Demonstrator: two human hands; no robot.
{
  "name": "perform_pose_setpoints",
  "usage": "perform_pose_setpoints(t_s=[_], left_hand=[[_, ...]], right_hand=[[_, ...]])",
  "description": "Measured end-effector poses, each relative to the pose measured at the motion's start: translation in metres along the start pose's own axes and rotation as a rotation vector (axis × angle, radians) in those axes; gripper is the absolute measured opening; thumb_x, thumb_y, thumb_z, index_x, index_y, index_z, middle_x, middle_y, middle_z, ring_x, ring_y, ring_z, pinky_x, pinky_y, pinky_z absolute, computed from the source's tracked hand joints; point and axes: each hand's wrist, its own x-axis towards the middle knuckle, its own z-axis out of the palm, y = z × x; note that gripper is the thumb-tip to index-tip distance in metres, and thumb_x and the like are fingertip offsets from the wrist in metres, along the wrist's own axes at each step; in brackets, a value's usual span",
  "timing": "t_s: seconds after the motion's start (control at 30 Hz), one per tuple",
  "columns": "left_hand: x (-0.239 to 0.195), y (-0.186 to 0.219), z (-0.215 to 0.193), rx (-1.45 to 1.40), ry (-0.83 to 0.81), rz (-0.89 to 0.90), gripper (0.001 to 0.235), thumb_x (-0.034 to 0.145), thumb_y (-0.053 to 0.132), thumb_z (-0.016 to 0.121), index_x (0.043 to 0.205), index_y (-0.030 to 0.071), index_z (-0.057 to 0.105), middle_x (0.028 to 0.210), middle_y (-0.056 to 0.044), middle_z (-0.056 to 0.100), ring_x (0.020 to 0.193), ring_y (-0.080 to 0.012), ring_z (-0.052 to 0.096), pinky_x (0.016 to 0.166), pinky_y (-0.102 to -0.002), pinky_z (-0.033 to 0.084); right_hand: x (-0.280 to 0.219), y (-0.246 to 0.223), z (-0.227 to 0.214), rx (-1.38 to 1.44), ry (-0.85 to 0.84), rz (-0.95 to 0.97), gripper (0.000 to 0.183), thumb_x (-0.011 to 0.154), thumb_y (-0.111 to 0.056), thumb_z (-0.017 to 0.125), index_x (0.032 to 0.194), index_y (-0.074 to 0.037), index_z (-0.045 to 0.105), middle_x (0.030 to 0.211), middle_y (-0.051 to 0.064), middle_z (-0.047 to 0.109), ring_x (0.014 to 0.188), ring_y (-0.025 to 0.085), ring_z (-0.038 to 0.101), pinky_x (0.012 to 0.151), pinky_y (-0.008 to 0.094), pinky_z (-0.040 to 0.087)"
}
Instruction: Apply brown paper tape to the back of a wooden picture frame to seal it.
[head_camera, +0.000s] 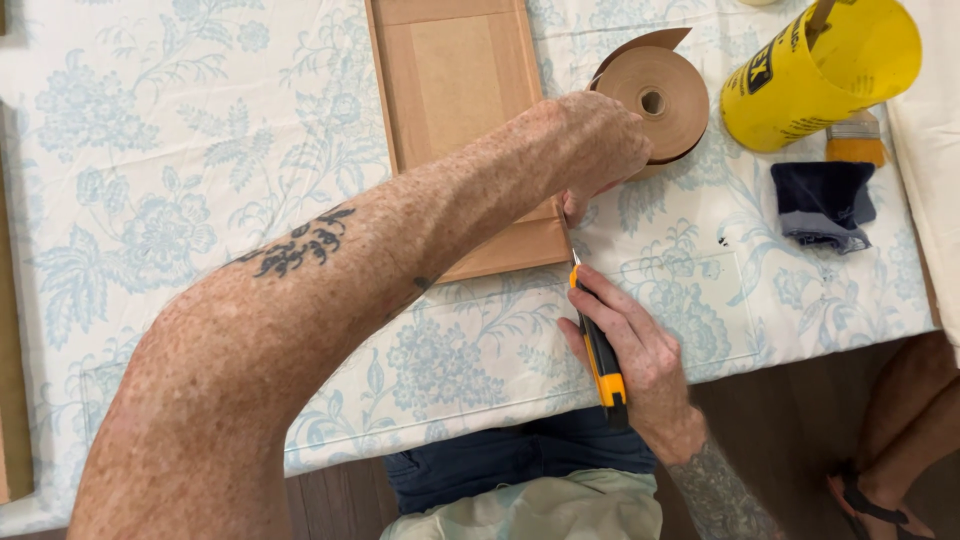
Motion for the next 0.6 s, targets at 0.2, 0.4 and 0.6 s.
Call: perform_pose_setpoints(t_s=[0.2,0.4,0.6], left_hand=[[0.002,0.001,0.001,0.029,0.007,0.017,0.018,0.07,0.037,0.089,0.077,0.024,0.08,0.078,0.008,0.07,0.075,-0.0155,0.066,0.058,-0.035,0.053],[-0.001,0.0,-0.003,0.041,-0.044,0.035,0.03,0.066,0.052,0.092,0.068,0.028,0.075,0.071,0.013,0.067,0.081,-0.0105,0.063,0.062,-0.035,0.054],[-0.009,0.001,-0.006,-0.004,-0.04,0.019,0.035,0.069,0.049,0.095,0.09,0.023,0.083,0.083,0.011,0.076,0.083,-0.015,0.071,0.07,-0.035,0.058]], right_hand=[[-0.004,-0.007,-0.007,0.007,-0.014,0.011,0.032,0.094,-0.006,0.079,0.122,0.002,0.065,0.134,0.021,0.066,0.12,0.03,0.072,0.104,0.033,0.058],[-0.011,-0.018,-0.02,-0.022,-0.041,0.022,0.035,0.092,-0.011,0.082,0.121,0.001,0.066,0.133,0.018,0.067,0.117,0.027,0.073,0.101,0.03,0.06],[-0.009,-0.025,-0.028,-0.044,-0.064,0.029,0.032,0.092,-0.01,0.08,0.12,0.001,0.067,0.133,0.016,0.067,0.118,0.023,0.072,0.106,0.028,0.056]])
